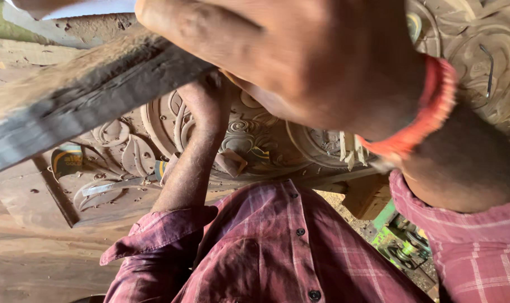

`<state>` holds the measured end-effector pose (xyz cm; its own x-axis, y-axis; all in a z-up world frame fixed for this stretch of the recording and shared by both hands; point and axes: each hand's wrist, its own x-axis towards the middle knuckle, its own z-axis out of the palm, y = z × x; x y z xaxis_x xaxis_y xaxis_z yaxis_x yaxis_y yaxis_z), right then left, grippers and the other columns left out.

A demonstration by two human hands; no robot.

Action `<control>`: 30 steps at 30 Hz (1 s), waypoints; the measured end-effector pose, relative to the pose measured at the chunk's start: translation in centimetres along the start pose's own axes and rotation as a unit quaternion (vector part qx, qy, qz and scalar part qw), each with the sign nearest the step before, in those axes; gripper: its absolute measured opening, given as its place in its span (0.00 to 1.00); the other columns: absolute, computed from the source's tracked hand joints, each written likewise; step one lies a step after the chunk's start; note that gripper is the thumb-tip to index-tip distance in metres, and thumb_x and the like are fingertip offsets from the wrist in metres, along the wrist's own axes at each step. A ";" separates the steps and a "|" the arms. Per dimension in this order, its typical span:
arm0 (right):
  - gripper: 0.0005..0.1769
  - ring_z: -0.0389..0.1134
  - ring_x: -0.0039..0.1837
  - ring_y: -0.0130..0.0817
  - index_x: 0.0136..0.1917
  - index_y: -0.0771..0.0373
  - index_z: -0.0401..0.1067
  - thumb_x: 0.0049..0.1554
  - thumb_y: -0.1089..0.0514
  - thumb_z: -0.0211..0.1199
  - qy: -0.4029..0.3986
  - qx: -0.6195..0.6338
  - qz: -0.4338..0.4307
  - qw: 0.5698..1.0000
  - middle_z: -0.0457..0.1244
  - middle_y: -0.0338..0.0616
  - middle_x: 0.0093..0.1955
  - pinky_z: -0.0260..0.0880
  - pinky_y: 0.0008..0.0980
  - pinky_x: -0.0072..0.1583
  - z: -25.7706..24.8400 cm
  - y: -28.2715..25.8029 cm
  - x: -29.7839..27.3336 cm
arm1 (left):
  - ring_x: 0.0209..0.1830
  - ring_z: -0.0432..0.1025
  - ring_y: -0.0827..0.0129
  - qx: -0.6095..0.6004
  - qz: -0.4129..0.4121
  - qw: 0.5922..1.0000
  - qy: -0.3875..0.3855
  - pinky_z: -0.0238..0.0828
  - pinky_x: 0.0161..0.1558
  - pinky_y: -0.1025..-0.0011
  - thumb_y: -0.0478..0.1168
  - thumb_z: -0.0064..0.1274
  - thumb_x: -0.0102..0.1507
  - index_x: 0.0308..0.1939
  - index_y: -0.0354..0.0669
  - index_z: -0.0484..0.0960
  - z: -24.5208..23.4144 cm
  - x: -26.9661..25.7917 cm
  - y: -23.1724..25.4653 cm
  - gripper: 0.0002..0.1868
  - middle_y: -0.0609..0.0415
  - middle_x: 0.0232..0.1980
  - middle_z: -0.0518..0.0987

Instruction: The person carves a floral design into a large wooden panel using a chisel and mallet. They repeatedly strike the chisel to shape the wood and occasionally wipe away wood shavings with their hand.

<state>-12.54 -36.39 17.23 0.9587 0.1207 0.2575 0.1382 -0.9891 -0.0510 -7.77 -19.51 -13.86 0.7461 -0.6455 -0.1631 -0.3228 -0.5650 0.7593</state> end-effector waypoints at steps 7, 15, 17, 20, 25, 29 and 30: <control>0.14 0.73 0.54 0.25 0.68 0.52 0.75 0.71 0.54 0.58 -0.032 -0.130 -0.014 0.991 0.70 0.27 0.55 0.73 0.22 0.52 1.6 -0.1 1.0 | 0.27 0.68 0.70 -0.212 0.029 0.971 0.103 0.67 0.31 0.68 0.28 0.47 0.68 0.38 0.36 0.69 -2.5 1.1 5.6 0.05 0.55 0.31 0.73; 0.17 0.71 0.53 0.27 0.76 0.54 0.70 0.76 0.57 0.54 -0.006 -0.080 -0.013 0.997 0.69 0.32 0.57 0.71 0.23 0.49 1.4 0.6 -0.7 | 0.26 0.64 0.70 -0.185 0.105 0.964 0.159 0.63 0.31 0.68 0.30 0.48 0.70 0.41 0.35 0.67 -1.5 1.4 3.9 0.06 0.56 0.30 0.70; 0.17 0.71 0.52 0.27 0.75 0.54 0.71 0.76 0.56 0.55 -0.006 -0.069 -0.008 0.998 0.69 0.33 0.54 0.71 0.24 0.48 1.4 0.8 -0.7 | 0.26 0.63 0.70 -0.209 0.100 0.962 0.142 0.62 0.31 0.68 0.30 0.48 0.71 0.42 0.35 0.66 -1.5 1.4 4.0 0.06 0.56 0.29 0.69; 0.17 0.71 0.53 0.26 0.75 0.56 0.69 0.76 0.55 0.52 -0.006 -0.035 -0.010 0.999 0.68 0.35 0.55 0.70 0.22 0.48 1.6 1.0 -0.6 | 0.27 0.62 0.69 -0.237 0.091 0.960 0.117 0.61 0.32 0.67 0.30 0.48 0.73 0.41 0.36 0.66 -1.8 1.2 4.1 0.07 0.55 0.29 0.67; 0.18 0.71 0.52 0.26 0.75 0.56 0.71 0.75 0.53 0.53 0.003 -0.025 -0.013 1.000 0.69 0.34 0.56 0.71 0.21 0.48 2.0 1.0 -0.6 | 0.25 0.61 0.68 -0.177 0.077 0.973 0.124 0.58 0.31 0.66 0.30 0.48 0.72 0.36 0.37 0.68 -2.3 1.2 4.6 0.10 0.54 0.27 0.66; 0.18 0.72 0.55 0.26 0.75 0.55 0.71 0.75 0.54 0.53 0.003 -0.018 -0.013 1.000 0.70 0.32 0.61 0.72 0.22 0.51 2.1 0.8 -1.1 | 0.22 0.58 0.65 -0.166 0.036 0.982 0.089 0.56 0.30 0.62 0.28 0.48 0.67 0.30 0.36 0.68 -3.0 1.0 4.8 0.10 0.51 0.23 0.65; 0.19 0.72 0.56 0.27 0.75 0.55 0.71 0.74 0.55 0.53 0.003 -0.018 -0.015 1.000 0.69 0.32 0.62 0.72 0.22 0.52 2.1 0.7 -1.1 | 0.21 0.59 0.64 -0.159 0.026 0.983 0.083 0.56 0.29 0.62 0.28 0.48 0.66 0.29 0.36 0.68 -3.1 1.0 5.0 0.11 0.51 0.22 0.65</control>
<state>-12.93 -37.08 14.89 0.9527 0.1494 0.2648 0.1573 -0.9875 -0.0088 -6.77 -21.37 -8.27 0.8267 -0.5616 -0.0346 -0.1838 -0.3276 0.9268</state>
